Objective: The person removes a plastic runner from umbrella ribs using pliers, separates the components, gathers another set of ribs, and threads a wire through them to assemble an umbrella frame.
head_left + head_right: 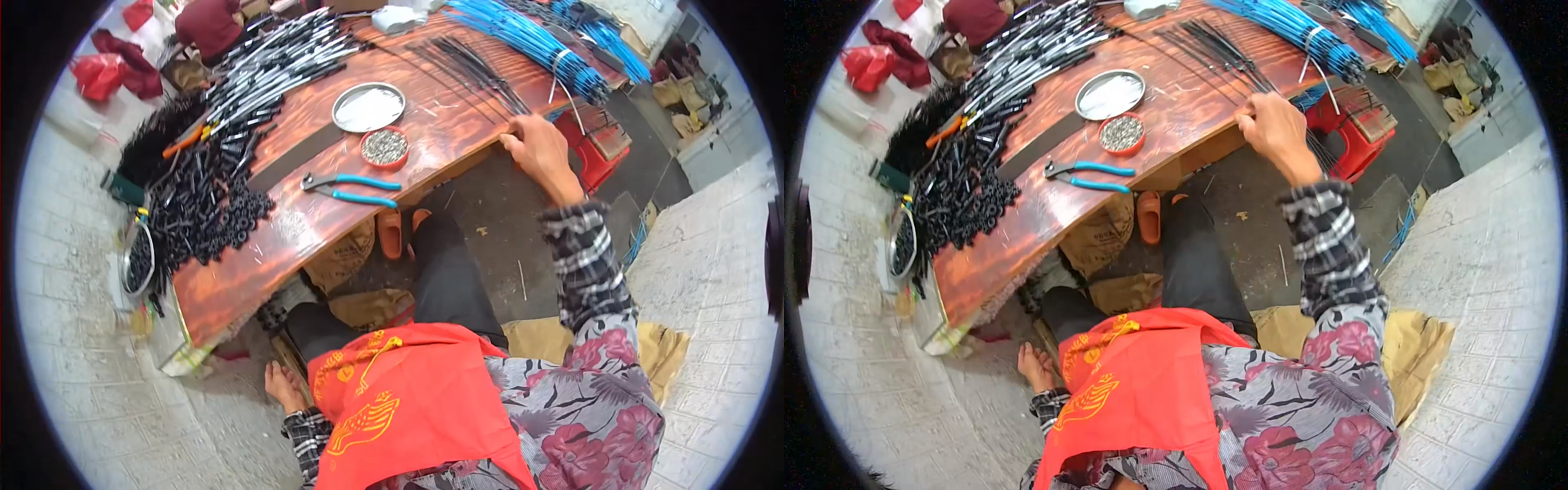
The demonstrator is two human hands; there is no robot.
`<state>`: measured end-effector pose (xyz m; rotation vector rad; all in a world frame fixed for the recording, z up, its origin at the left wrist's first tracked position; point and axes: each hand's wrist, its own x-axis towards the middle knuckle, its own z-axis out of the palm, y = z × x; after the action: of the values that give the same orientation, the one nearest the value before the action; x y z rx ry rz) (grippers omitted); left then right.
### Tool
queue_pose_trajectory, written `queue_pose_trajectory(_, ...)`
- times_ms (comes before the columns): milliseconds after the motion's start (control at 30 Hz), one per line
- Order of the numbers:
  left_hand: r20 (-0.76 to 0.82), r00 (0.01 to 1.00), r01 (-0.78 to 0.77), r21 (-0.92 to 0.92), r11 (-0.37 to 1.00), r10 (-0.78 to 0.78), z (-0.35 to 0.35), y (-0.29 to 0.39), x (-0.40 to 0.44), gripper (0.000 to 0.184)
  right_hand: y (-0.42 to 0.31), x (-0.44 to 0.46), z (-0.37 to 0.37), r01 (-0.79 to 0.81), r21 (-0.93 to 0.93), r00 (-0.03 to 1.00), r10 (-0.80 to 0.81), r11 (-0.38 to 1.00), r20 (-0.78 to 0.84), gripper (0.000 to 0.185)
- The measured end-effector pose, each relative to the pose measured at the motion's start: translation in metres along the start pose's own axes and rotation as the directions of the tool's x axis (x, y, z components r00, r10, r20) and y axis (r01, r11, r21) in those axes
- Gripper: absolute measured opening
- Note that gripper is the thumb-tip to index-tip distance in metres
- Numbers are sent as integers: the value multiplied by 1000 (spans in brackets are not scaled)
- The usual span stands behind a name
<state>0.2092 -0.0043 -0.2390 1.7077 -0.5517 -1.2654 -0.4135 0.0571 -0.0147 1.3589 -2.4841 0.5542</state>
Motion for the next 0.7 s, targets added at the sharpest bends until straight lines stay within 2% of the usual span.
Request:
queue_pose_trajectory(33, -17, 1000, -19, 30, 999, 20, 4, 8, -4, 48, 6, 16, 3, -26, -123, 1000, 27, 992, 6, 38)
queue_pose_trajectory(67, -35, 999, -36, 61, 997, 38, 7, 16, -8, 48, 11, 29, 5, -38, -113, 999, 37, 993, -9, 38)
queue_pose_trajectory(133, -34, 997, -68, 86, 994, 71, 11, 29, -19, 47, 20, 50, 9, -101, -275, 983, 139, 956, 123, 51)
queue_pose_trajectory(167, -41, 996, -80, 106, 991, 85, 12, 35, -23, 46, 27, 59, 10, -111, -266, 983, 146, 957, 112, 51)
queue_pose_trajectory(267, -36, 994, -102, 130, 986, 108, 12, 43, -29, 45, 41, 71, 12, -360, -132, 899, 381, 924, 217, 62)
queue_pose_trajectory(300, -27, 994, -103, 131, 986, 108, 11, 44, -30, 44, 42, 69, 13, -362, -128, 899, 382, 923, 216, 62)
queue_pose_trajectory(400, -1, 995, -100, 125, 987, 101, 10, 46, -27, 42, 42, 57, 14, -514, 17, 819, 485, 858, 306, 69)
queue_pose_trajectory(433, 13, 996, -92, 111, 990, 92, 12, 46, -24, 40, 49, 58, 20, -514, 19, 821, 485, 858, 301, 69)
queue_pose_trajectory(533, 49, 995, -88, 90, 992, 83, 23, 50, -25, 39, 81, 66, 52, -511, 160, 859, 496, 845, 122, 69)
queue_pose_trajectory(700, 133, 986, -109, 63, 992, 99, 52, 64, -33, 40, 82, 87, 36, -392, 66, 911, 378, 917, 164, 63)
